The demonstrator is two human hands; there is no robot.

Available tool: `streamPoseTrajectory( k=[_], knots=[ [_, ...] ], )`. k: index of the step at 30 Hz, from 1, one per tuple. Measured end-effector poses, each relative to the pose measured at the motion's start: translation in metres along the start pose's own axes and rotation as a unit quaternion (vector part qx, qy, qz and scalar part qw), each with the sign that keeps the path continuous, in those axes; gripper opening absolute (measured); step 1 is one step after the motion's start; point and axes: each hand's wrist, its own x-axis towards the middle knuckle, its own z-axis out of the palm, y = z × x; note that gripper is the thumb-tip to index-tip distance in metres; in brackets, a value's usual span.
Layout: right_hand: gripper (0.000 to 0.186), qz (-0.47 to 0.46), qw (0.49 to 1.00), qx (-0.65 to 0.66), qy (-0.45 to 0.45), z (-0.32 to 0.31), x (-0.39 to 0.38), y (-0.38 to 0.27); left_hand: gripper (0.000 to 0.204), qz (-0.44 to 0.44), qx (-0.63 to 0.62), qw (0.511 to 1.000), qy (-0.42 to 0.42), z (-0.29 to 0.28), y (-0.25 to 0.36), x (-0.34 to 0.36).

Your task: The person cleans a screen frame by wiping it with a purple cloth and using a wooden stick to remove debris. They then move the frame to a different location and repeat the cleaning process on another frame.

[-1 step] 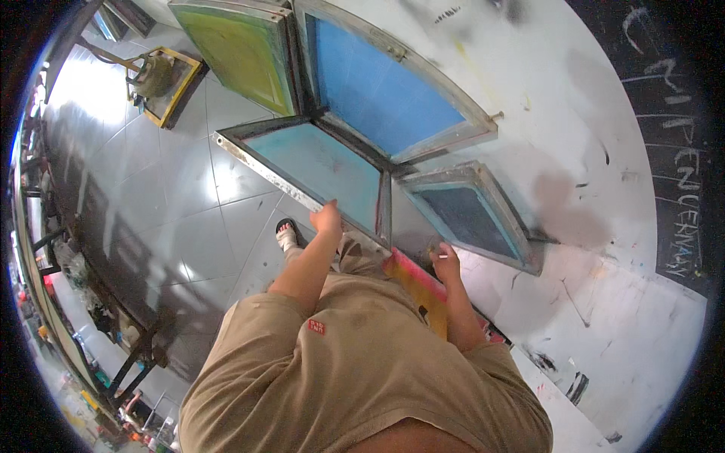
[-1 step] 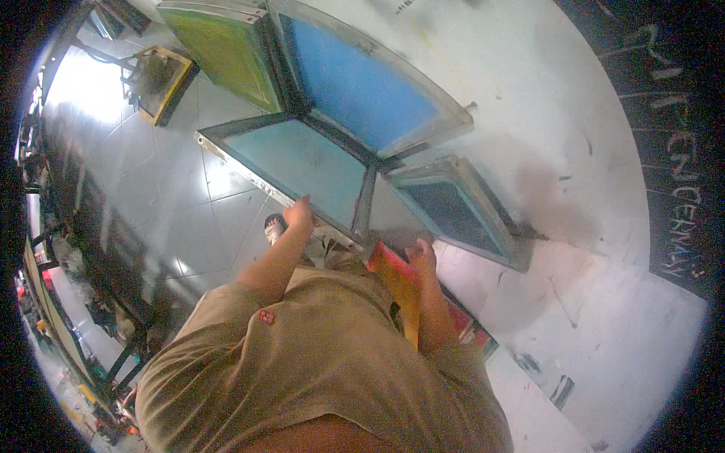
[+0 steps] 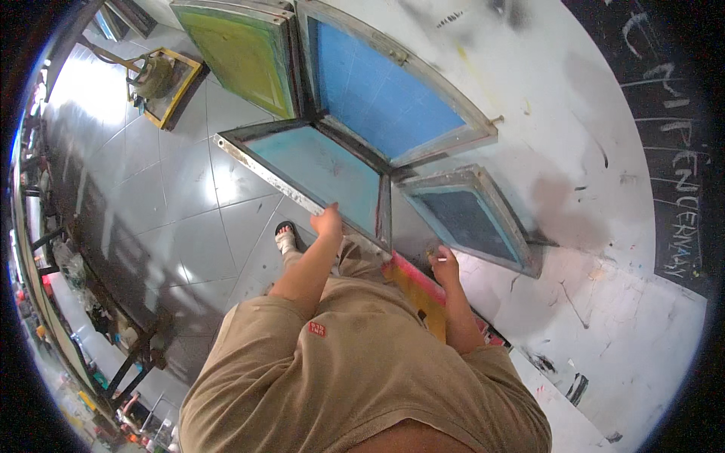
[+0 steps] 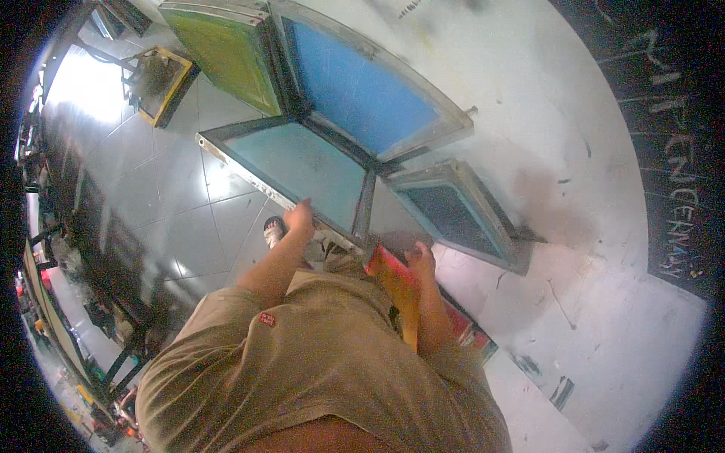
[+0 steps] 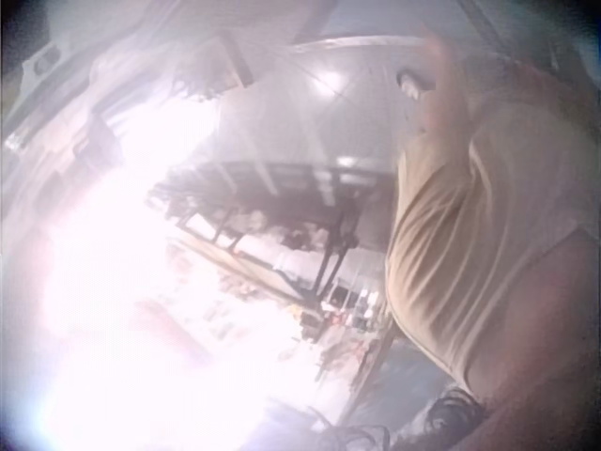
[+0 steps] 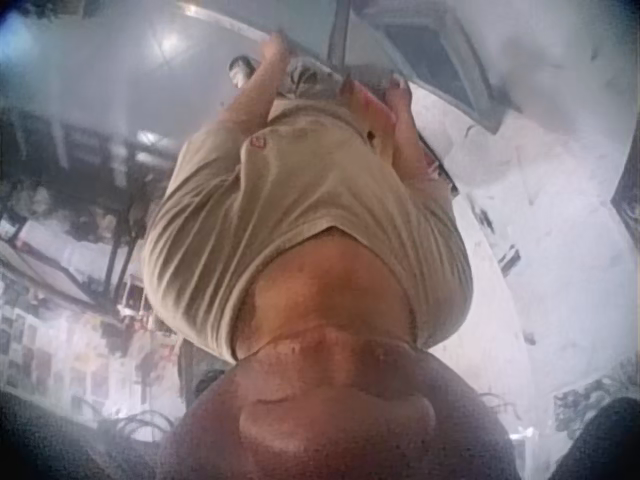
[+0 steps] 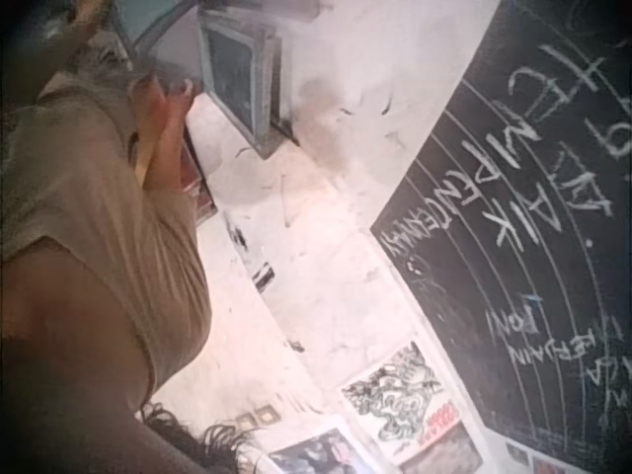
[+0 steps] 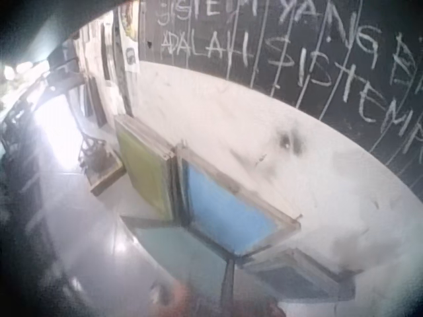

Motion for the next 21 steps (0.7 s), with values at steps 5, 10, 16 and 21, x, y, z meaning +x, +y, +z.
streamPoseTrajectory(
  k=[5,10,16,21],
  knots=[
    [0.046,-0.047,0.999,-0.011,0.007,0.011,-0.019,0.000,0.049,0.023,-0.089,0.996,-0.012,-0.002,0.012,-0.021],
    [0.042,-0.062,0.994,0.085,0.032,0.042,-0.036,0.012,0.045,0.060,-0.050,0.995,-0.056,-0.037,0.082,-0.025],
    [0.039,-0.081,0.989,0.125,-0.013,0.118,-0.037,0.003,0.020,0.101,0.062,0.986,-0.114,-0.175,0.178,-0.009],
    [0.043,-0.001,0.981,0.127,-0.147,0.148,-0.059,-0.157,0.029,0.130,0.139,0.973,-0.133,-0.270,0.259,-0.025]
  ],
)
